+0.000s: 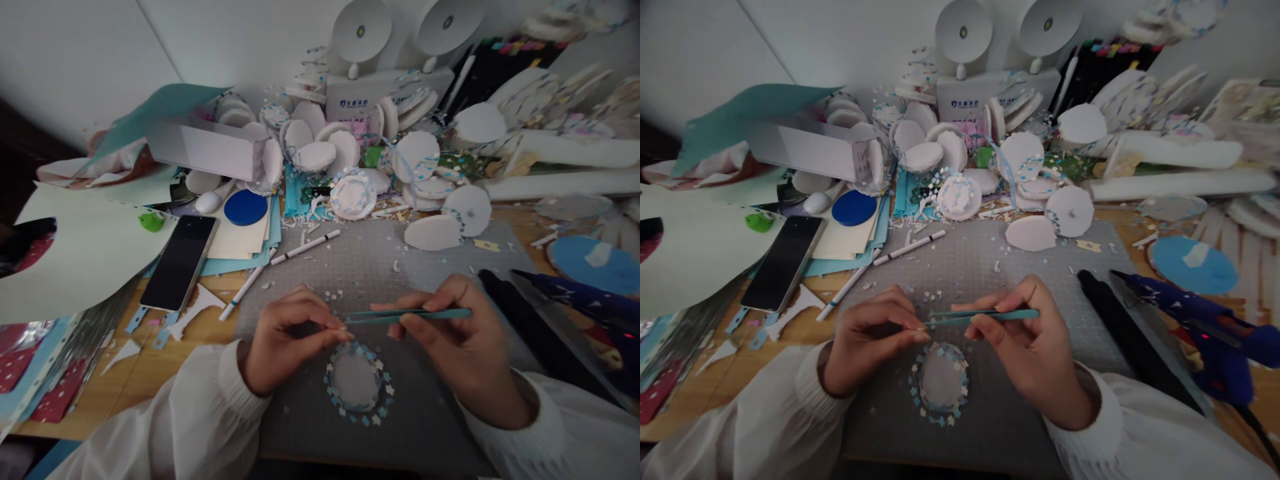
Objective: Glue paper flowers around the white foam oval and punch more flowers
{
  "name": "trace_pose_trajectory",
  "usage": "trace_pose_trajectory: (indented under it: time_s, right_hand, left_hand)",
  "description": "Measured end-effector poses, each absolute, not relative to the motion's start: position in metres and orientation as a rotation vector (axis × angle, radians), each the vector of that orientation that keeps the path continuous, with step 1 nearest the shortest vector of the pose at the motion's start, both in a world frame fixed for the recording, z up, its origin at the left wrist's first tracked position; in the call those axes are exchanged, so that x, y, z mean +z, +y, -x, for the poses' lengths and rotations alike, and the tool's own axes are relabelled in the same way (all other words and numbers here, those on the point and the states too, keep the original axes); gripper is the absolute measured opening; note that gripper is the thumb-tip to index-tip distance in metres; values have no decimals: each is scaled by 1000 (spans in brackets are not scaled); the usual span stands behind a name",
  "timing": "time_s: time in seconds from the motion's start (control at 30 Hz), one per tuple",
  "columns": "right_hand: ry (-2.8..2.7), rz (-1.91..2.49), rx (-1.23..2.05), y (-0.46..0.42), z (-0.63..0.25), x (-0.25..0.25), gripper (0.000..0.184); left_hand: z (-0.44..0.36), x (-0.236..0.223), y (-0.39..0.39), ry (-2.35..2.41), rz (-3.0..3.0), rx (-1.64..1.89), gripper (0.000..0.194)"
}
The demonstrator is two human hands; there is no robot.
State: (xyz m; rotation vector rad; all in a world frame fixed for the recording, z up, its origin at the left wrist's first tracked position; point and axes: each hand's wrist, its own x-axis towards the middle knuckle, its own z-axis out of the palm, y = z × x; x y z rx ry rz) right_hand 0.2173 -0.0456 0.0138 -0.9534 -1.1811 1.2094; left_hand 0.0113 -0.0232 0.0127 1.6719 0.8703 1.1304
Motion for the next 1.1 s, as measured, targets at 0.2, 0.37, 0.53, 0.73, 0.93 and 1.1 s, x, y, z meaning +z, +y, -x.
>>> trace_pose_trajectory:
  time_s: [0.2, 0.37, 0.53, 0.73, 0.93, 1.1]
  right_hand:
    - [-1165, 921, 1256, -47, -220, 15, 21]
    - [-1193, 906, 1249, -48, -217, 19, 21]
    - [-1203, 929, 1220, -47, -217, 19, 21]
    - [-1236, 920, 1230, -46, -217, 21, 22]
    - [-1223, 890, 1241, -45, -218, 19, 21]
    - [-1186, 877, 1306, -46, -220, 14, 23]
  left_hand:
    - [-12, 12, -23, 898, -1563, 1120, 6]
    - [-11, 10, -23, 883, -1561, 1089, 7]
    - [-11, 11, -24, 888, -1577, 1082, 7]
    - [-11, 13, -23, 903, -1621, 1071, 5]
    - [-12, 13, -23, 920, -1608, 1072, 4]
    - [-12, 13, -22, 899, -1634, 1063, 4]
